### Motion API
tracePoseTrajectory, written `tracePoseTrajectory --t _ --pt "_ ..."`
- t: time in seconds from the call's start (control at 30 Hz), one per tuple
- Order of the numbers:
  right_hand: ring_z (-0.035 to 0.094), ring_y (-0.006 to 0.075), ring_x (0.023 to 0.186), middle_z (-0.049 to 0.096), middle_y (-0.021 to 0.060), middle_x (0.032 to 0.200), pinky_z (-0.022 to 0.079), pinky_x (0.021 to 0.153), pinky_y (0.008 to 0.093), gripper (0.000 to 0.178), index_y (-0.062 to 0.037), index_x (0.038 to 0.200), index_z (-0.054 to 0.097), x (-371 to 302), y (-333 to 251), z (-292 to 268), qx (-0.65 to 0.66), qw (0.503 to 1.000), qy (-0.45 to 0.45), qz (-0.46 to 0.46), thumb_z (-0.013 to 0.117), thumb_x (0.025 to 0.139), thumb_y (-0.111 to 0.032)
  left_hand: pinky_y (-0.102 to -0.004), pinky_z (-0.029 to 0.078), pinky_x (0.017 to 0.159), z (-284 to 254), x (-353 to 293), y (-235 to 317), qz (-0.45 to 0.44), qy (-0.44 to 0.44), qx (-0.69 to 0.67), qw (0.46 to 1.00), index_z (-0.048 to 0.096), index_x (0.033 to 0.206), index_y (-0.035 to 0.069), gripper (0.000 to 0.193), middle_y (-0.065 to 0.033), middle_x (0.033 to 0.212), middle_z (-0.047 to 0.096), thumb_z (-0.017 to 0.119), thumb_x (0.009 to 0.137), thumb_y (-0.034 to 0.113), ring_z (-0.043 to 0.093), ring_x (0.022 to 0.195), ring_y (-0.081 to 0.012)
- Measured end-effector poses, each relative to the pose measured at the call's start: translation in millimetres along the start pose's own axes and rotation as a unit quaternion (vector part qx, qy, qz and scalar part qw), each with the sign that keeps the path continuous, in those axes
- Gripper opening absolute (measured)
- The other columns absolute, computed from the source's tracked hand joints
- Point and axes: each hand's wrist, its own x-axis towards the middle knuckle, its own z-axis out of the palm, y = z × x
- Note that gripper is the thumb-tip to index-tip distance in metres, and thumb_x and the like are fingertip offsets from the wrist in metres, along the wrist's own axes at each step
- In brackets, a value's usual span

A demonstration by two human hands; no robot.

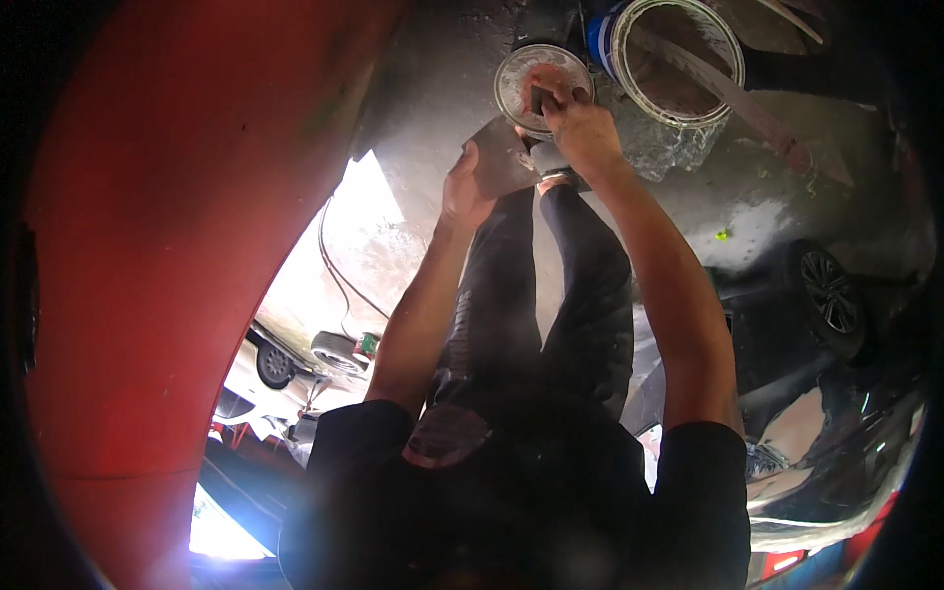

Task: The person wipes a car panel with a cloth, applies a paste to a small piece of sandpaper, and then uses the sandpaper to sand down a specific area on the panel.

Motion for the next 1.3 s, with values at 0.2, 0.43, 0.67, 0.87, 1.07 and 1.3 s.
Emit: tracePoseTrajectory --t 0.2,0.43,0.67,0.87,1.07,1.3 --pt "0.067 0.0275 0.105 0.064 0.0085 0.121 0.063 0.074 0.0369 0.031 -0.0071 0.116 0.07 3.1 -3.2 0.4 -0.009 1.0 -0.017 0.004 0.062 0.087 -0.013 -0.0456 0.047 0.11 0.1 0.9 0.4 -0.005 0.009 0.006 1.0 0.052 0.143 0.003 0.062 -0.0095 0.137 0.063 0.061 0.101 0.047 0.061 0.127 -0.0263" --pt "0.065 0.0281 0.107 0.066 0.0089 0.119 0.062 0.076 0.0378 0.033 -0.005 0.117 0.07 8.2 -3.8 6.0 0.0 1.0 -0.025 0.005 0.061 0.086 -0.012 -0.0456 0.046 0.112 4.6 6.2 3.4 -0.008 0.003 0.013 1.0 0.049 0.146 0.002 0.065 -0.0098 0.139 0.061 0.06 0.101 0.048 0.059 0.128 -0.0267" --pt "0.066 0.0274 0.105 0.068 0.0067 0.118 0.061 0.078 0.0394 0.031 -0.0088 0.119 0.07 10.6 0.6 10.7 -0.016 0.999 -0.03 -0.007 0.058 0.092 -0.015 -0.0456 0.045 0.112 3.0 13.4 3.0 -0.019 -0.003 0.015 1.0 0.047 0.148 0.003 0.066 -0.0102 0.14 0.06 0.06 0.101 0.049 0.058 0.13 -0.0271" --pt "0.068 0.0294 0.105 0.071 0.0081 0.112 0.059 0.083 0.0412 0.028 -0.011 0.116 0.072 7.2 7.0 -7.5 0.035 0.999 -0.03 0.03 0.058 0.092 -0.013 -0.0454 0.045 0.111 0.2 11.4 1.9 -0.008 -0.014 0.024 1.0 0.048 0.147 0.003 0.068 -0.01 0.139 0.061 0.06 0.1 0.051 0.059 0.128 -0.0272" --pt "0.07 0.0312 0.096 0.072 0.0113 0.104 0.057 0.08 0.0395 0.025 -0.0083 0.11 0.073 -41.8 20.8 -49.6 0.255 0.958 0.113 0.061 0.065 0.086 -0.004 -0.0452 0.047 0.109 13.9 -8.9 6.7 0.027 -0.032 0.036 0.998 0.05 0.144 0.005 0.064 -0.0099 0.136 0.063 0.059 0.101 0.052 0.061 0.124 -0.0272" --pt "0.067 0.0334 0.093 0.069 0.0133 0.104 0.055 0.08 0.0398 0.036 -0.0054 0.111 0.073 -139.1 -10.3 -193.3 0.29 0.924 0.243 0.061 0.068 0.079 0.009 -0.0435 0.049 0.106 141.4 -56.1 1.3 0.072 -0.067 0.067 0.993 0.053 0.142 0.007 0.046 -0.007 0.133 0.063 0.06 0.104 0.033 0.06 0.123 -0.0246"
